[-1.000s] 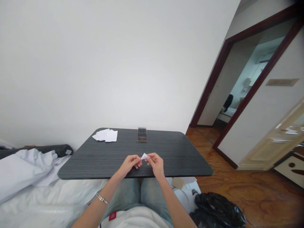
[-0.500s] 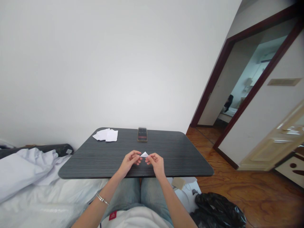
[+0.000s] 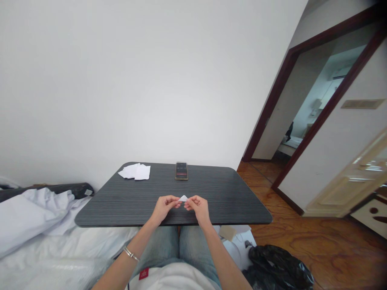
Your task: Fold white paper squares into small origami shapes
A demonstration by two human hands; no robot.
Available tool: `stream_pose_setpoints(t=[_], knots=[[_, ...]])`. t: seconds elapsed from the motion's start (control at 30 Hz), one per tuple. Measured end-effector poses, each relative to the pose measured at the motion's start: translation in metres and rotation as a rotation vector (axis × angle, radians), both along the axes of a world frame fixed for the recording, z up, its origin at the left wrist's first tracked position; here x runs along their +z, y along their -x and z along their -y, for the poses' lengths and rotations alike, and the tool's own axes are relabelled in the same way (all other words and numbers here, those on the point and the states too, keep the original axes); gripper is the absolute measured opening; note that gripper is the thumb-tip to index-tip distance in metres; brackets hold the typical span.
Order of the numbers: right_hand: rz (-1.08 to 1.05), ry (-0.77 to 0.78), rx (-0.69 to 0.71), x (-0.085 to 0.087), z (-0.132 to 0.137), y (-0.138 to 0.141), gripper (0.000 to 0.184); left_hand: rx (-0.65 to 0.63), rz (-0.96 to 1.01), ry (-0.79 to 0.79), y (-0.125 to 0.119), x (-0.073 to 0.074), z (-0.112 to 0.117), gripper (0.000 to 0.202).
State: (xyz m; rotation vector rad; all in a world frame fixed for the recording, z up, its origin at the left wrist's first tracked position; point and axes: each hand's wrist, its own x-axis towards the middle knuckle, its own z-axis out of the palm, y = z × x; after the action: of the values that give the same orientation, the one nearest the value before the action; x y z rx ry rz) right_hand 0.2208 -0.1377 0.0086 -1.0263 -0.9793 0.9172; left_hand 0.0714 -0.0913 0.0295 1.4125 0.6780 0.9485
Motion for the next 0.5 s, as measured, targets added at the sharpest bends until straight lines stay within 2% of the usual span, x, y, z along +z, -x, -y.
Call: stream_pose_setpoints(t=[0.23, 0.5], knots=[[-0.03, 0.012, 0.003, -0.002, -0.0013, -0.0006, 0.02, -0.008, 0.002, -0.019, 0.0, -0.0002, -0.0009, 0.02], [-0.042, 0.009, -0.002, -0.002, -0.0016, -0.0005, 0.017, -0.026, 0.032, 0.034, 0.0003, -0.0023, -0.0015, 0.023]])
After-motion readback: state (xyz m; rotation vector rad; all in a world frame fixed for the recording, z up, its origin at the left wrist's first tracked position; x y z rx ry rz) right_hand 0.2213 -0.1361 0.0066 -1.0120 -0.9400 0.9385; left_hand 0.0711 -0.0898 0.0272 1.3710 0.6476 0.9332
